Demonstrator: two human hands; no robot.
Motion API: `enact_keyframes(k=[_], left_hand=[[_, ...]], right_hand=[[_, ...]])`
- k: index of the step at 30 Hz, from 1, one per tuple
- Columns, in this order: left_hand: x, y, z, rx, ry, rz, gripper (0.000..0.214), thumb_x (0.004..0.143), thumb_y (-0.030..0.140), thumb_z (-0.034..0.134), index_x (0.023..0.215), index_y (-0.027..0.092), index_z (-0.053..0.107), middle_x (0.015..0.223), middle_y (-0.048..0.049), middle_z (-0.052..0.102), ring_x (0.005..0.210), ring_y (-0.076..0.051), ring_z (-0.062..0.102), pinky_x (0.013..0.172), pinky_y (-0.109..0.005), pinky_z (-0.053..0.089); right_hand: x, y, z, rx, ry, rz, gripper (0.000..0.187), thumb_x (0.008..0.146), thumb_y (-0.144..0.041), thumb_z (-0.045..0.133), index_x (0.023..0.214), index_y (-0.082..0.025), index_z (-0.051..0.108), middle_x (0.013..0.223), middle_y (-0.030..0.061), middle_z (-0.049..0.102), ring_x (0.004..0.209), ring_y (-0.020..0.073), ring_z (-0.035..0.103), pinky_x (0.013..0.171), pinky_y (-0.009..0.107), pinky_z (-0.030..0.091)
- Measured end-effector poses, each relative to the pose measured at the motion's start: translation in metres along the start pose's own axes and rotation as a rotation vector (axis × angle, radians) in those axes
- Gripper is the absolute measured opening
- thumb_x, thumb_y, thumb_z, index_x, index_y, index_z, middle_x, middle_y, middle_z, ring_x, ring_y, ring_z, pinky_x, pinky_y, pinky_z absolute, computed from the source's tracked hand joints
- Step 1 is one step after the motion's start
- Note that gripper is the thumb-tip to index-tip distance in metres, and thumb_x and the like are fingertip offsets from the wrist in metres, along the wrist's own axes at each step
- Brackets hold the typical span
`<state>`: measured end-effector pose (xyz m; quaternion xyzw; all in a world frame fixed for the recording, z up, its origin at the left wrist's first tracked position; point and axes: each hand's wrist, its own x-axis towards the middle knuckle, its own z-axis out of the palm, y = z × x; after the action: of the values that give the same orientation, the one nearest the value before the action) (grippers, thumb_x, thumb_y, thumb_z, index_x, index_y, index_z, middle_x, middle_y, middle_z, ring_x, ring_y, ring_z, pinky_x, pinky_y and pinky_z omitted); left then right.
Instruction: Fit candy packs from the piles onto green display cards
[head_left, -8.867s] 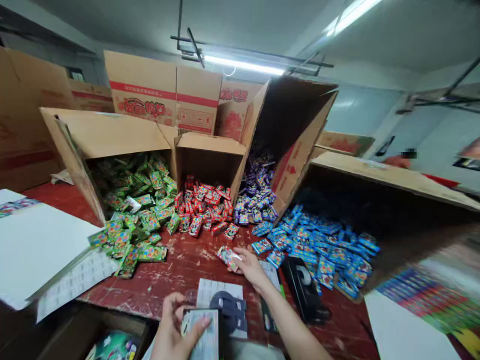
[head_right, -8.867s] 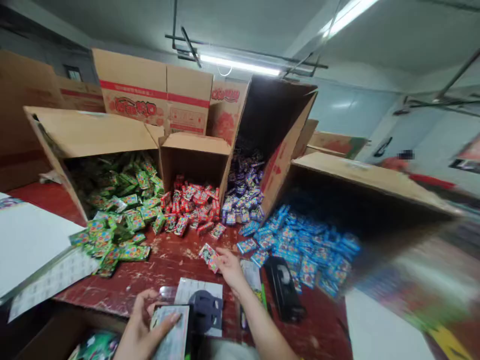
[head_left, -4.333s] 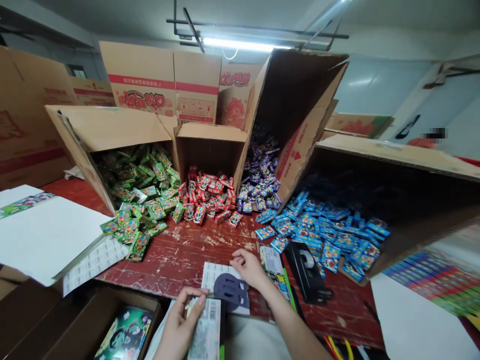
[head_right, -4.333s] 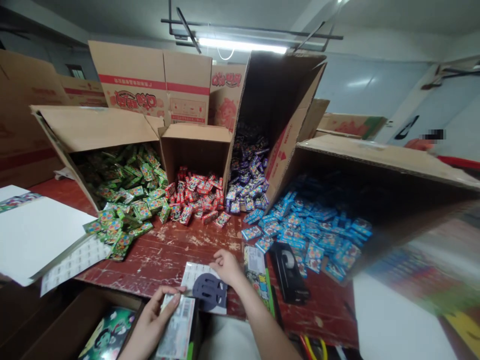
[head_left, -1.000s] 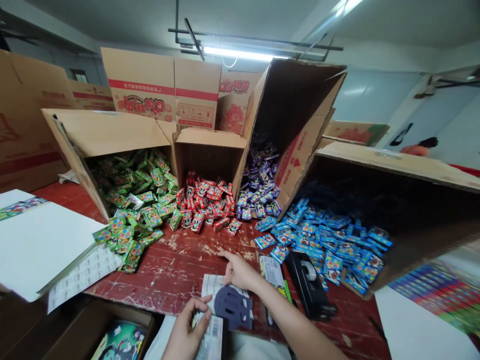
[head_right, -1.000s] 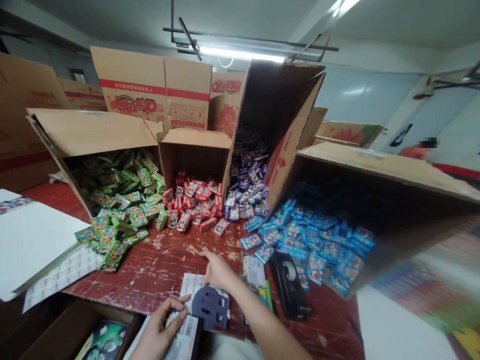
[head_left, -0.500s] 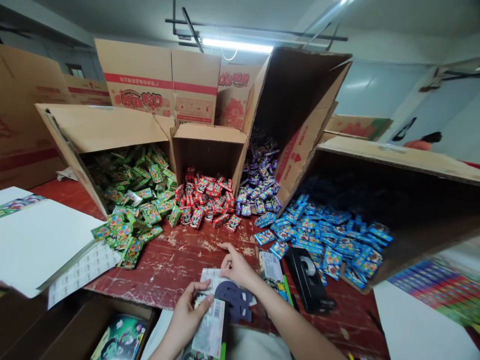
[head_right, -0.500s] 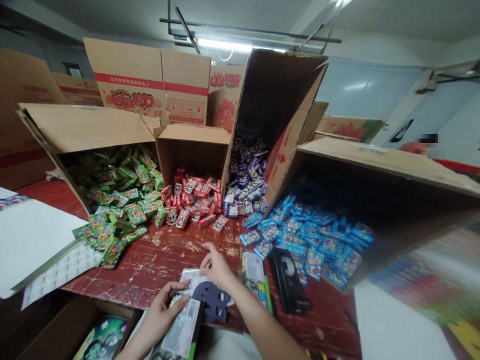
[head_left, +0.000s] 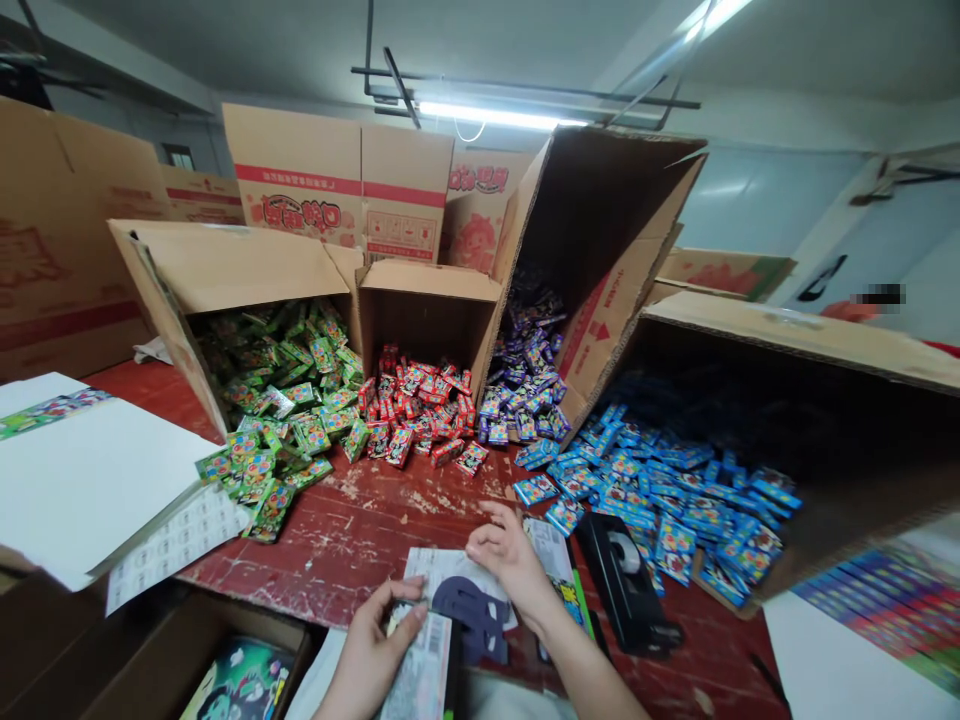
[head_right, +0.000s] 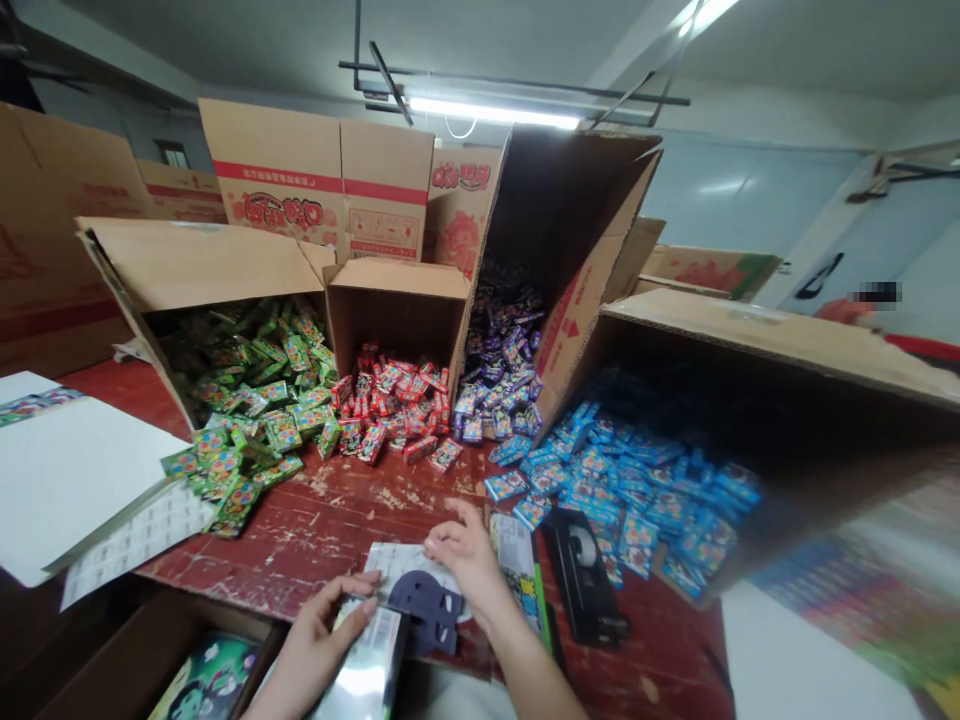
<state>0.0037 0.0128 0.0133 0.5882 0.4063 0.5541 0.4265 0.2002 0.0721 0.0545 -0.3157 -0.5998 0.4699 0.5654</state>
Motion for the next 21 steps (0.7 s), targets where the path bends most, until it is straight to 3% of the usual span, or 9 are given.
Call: enact_keyframes(k=[4, 8, 12, 21], left_hand=[[-0.025, 0.033, -0.001, 0.06, -0.061, 0.07, 0.024, 0.078, 0.043, 0.061, 0.084, 0.02, 0.056, 0.111, -0.0114, 0.065, 0.11, -0.026, 0.056, 0.1, -0.039, 0.035], [-0.043, 0.05, -0.001, 0.176, -0.12, 0.057, 0.032, 0.07, 0.035, 0.072, 0.09, 0.022, 0.05, 0.092, -0.0022, 0.064, 0.09, -0.02, 0.057, 0.083, -0.03, 0.041], [-0.048, 0.055, 0.001, 0.221, -0.114, 0.038, 0.035, 0.07, 0.032, 0.071, 0.092, 0.022, 0.045, 0.083, 0.0016, 0.061, 0.079, -0.018, 0.056, 0.074, -0.027, 0.042], [-0.047, 0.058, 0.004, 0.276, -0.088, 0.133, 0.035, 0.069, 0.031, 0.071, 0.092, 0.022, 0.047, 0.091, -0.0016, 0.06, 0.09, -0.022, 0.056, 0.083, -0.031, 0.041]], right_hand=[[-0.033, -0.052, 0.021, 0.151, -0.061, 0.122, 0.067, 0.062, -0.025, 0.077, 0.114, -0.022, 0.036, 0.069, -0.0056, 0.063, 0.058, 0.0101, 0.057, 0.059, 0.023, 0.04], [-0.062, -0.079, 0.046, 0.07, -0.152, 0.129, 0.067, 0.055, -0.016, 0.078, 0.11, -0.019, 0.039, 0.068, -0.0053, 0.063, 0.06, 0.0101, 0.056, 0.06, 0.024, 0.04], [-0.074, -0.081, 0.059, -0.083, -0.15, 0.028, 0.057, 0.06, -0.009, 0.07, 0.109, -0.019, 0.042, 0.069, -0.0057, 0.061, 0.064, 0.0111, 0.054, 0.064, 0.026, 0.04], [-0.076, -0.072, 0.058, -0.222, -0.121, -0.044, 0.058, 0.059, -0.002, 0.067, 0.109, -0.022, 0.044, 0.073, -0.0064, 0.058, 0.066, 0.0119, 0.054, 0.063, 0.026, 0.04]])
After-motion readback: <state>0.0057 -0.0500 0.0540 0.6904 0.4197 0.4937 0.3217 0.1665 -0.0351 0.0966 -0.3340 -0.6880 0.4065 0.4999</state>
